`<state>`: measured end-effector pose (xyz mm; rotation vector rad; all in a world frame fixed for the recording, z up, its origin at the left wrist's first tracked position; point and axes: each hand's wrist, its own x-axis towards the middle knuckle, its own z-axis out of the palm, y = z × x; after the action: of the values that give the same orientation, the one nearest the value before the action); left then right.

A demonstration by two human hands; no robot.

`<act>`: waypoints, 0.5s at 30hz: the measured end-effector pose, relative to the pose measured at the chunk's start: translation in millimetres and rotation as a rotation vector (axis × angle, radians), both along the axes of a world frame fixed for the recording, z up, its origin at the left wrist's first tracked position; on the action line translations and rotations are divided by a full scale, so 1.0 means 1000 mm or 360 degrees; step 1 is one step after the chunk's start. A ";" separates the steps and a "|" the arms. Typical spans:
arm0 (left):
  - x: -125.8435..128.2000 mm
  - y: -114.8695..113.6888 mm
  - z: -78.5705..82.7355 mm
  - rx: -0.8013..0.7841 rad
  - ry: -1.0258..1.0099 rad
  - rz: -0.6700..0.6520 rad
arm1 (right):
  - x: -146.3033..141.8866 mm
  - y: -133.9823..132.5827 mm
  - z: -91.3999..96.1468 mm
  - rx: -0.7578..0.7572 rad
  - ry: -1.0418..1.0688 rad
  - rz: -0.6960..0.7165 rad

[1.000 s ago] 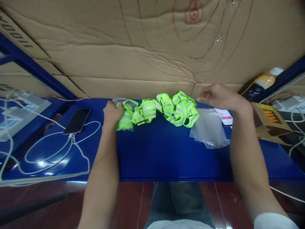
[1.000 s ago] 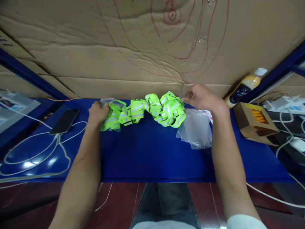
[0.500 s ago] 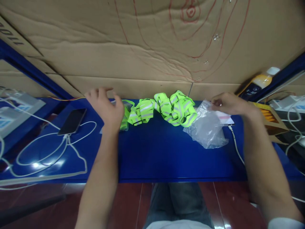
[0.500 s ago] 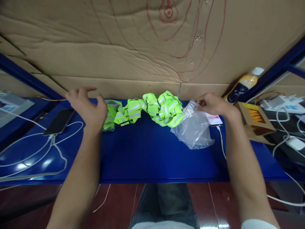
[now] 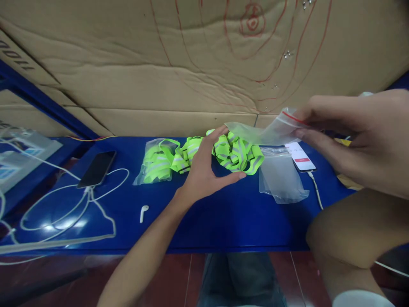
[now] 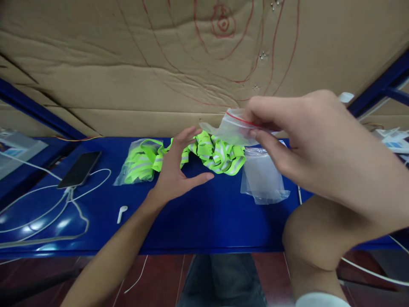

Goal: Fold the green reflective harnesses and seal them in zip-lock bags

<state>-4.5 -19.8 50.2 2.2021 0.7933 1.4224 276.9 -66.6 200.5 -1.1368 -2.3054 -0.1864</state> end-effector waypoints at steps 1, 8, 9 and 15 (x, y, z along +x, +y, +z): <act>-0.001 -0.002 0.003 0.0103 0.0051 0.0132 | -0.003 -0.002 -0.001 -0.0007 -0.0067 0.0034; -0.006 -0.015 0.018 0.0273 0.0051 0.0336 | -0.020 0.001 -0.004 -0.0271 -0.0224 0.0434; -0.006 -0.015 0.017 0.0216 0.0078 0.0307 | -0.023 0.003 -0.005 -0.0328 -0.0237 0.0503; -0.013 -0.009 0.012 0.0076 0.0267 0.0166 | -0.043 0.010 -0.012 -0.0586 -0.0258 0.0897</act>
<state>-17.6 -28.3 62.4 2.3720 0.9532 1.3287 233.6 -56.6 188.8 -0.5961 -2.7784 0.3849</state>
